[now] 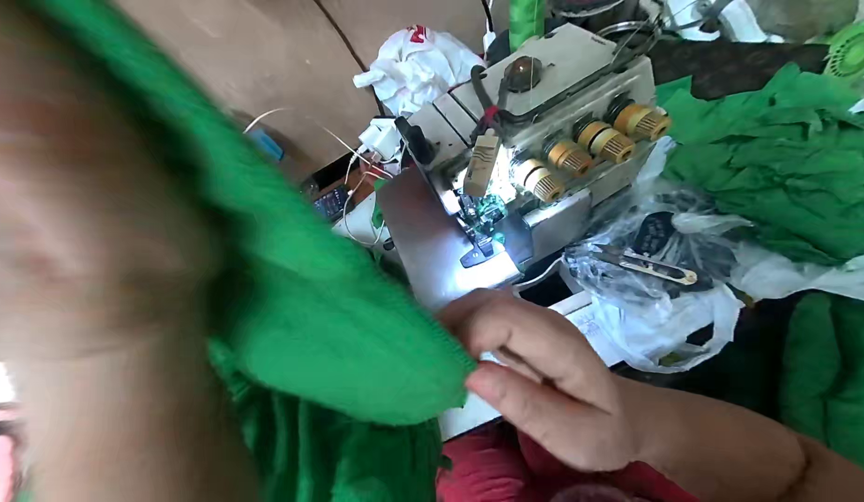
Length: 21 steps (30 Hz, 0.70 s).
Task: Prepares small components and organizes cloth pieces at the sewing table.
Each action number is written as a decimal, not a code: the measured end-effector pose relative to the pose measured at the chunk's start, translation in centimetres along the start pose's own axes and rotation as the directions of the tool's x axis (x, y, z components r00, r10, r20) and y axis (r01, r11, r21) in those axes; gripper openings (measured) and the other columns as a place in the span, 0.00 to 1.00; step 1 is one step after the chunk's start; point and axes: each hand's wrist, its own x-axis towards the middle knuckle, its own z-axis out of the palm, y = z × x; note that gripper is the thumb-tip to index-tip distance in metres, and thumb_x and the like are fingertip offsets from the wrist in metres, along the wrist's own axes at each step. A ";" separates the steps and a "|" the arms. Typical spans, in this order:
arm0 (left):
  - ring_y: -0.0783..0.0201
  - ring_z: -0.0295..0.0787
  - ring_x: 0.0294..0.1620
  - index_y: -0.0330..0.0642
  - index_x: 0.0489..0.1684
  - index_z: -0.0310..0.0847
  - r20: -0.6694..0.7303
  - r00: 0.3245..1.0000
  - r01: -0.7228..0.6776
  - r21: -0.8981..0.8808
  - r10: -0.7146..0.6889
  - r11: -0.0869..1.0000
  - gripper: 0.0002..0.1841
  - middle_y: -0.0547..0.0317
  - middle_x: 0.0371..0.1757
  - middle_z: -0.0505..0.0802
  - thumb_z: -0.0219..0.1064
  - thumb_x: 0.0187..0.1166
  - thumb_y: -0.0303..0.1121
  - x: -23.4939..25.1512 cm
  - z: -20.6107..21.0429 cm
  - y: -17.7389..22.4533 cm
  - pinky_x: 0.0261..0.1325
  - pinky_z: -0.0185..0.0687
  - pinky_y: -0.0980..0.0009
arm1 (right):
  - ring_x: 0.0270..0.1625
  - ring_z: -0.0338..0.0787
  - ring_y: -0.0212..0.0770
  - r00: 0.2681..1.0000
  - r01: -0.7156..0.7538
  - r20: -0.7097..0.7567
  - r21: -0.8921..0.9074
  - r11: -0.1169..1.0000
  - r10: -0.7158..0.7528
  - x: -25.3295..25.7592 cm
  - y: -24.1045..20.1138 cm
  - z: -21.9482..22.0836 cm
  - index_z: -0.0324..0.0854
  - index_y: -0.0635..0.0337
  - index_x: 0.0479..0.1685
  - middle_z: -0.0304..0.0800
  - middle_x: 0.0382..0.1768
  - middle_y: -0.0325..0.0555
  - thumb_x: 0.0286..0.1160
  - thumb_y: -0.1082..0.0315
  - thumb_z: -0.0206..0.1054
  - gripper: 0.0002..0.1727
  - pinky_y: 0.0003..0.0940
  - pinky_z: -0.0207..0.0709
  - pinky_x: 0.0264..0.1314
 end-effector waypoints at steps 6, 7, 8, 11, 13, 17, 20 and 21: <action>0.52 0.88 0.31 0.36 0.40 0.86 0.465 0.772 0.417 0.143 -0.432 0.898 0.19 0.49 0.31 0.89 0.54 0.89 0.41 -2.2 12.8 13.2 0.33 0.83 0.48 | 0.40 0.83 0.17 0.871 -0.490 0.034 0.013 0.872 0.490 -8.6 3.0 -5.5 0.82 0.62 0.43 0.85 0.37 0.33 0.87 0.65 0.56 0.11 0.15 0.78 0.45; 0.51 0.89 0.28 0.39 0.38 0.87 0.483 0.740 0.441 0.177 -0.468 0.880 0.17 0.51 0.28 0.89 0.58 0.87 0.42 -3.5 14.2 13.1 0.30 0.82 0.47 | 0.39 0.83 0.17 0.838 -0.545 0.036 -0.001 0.839 0.545 -9.5 3.2 -6.0 0.82 0.62 0.44 0.86 0.36 0.33 0.86 0.66 0.56 0.11 0.15 0.78 0.43; 0.47 0.90 0.29 0.38 0.36 0.87 0.506 0.691 0.475 0.222 -0.517 0.852 0.17 0.49 0.27 0.89 0.61 0.85 0.43 -3.9 15.1 13.3 0.31 0.82 0.44 | 0.38 0.83 0.17 0.816 -0.578 0.031 -0.012 0.816 0.578 -10.1 3.3 -6.3 0.82 0.61 0.43 0.86 0.35 0.32 0.86 0.66 0.56 0.11 0.15 0.78 0.43; 0.37 0.91 0.40 0.34 0.44 0.88 0.541 0.476 0.588 0.391 -0.693 0.708 0.18 0.39 0.35 0.92 0.65 0.84 0.44 -1.7 16.6 14.3 0.40 0.81 0.34 | 0.40 0.83 0.16 0.799 -0.601 -0.040 0.001 0.800 0.600 -10.3 3.6 -6.9 0.82 0.58 0.44 0.85 0.36 0.29 0.86 0.67 0.56 0.10 0.15 0.78 0.44; 0.33 0.91 0.45 0.34 0.47 0.87 0.526 0.344 0.638 0.477 -0.778 0.604 0.17 0.35 0.38 0.92 0.66 0.83 0.42 0.2 17.7 14.6 0.43 0.80 0.32 | 0.40 0.83 0.17 0.794 -0.596 -0.121 0.038 0.802 0.596 -9.7 4.0 -7.1 0.81 0.55 0.44 0.85 0.37 0.26 0.85 0.67 0.56 0.08 0.16 0.79 0.44; 0.32 0.90 0.47 0.32 0.50 0.84 0.414 0.442 0.672 0.435 -0.796 0.599 0.15 0.33 0.43 0.91 0.71 0.77 0.36 -0.3 18.9 14.7 0.44 0.80 0.32 | 0.38 0.83 0.17 0.791 -0.592 -0.165 0.036 0.805 0.589 -9.0 4.3 -7.1 0.81 0.56 0.44 0.84 0.35 0.27 0.84 0.69 0.55 0.08 0.16 0.79 0.43; 0.35 0.86 0.58 0.30 0.51 0.83 0.244 0.766 0.547 0.240 -0.595 0.802 0.17 0.34 0.53 0.89 0.69 0.76 0.36 -3.7 18.5 14.6 0.54 0.77 0.34 | 0.38 0.83 0.16 0.815 -0.568 -0.146 -0.010 0.823 0.561 -9.1 4.5 -6.9 0.80 0.60 0.45 0.85 0.36 0.30 0.86 0.68 0.55 0.09 0.14 0.79 0.43; 0.39 0.86 0.59 0.34 0.45 0.85 0.205 0.815 0.506 0.201 -0.542 0.838 0.14 0.40 0.51 0.90 0.67 0.78 0.38 -4.3 18.1 15.1 0.57 0.74 0.35 | 0.39 0.83 0.16 0.823 -0.557 -0.147 -0.022 0.830 0.549 -9.1 4.6 -6.9 0.81 0.61 0.45 0.85 0.37 0.31 0.87 0.68 0.55 0.10 0.14 0.79 0.44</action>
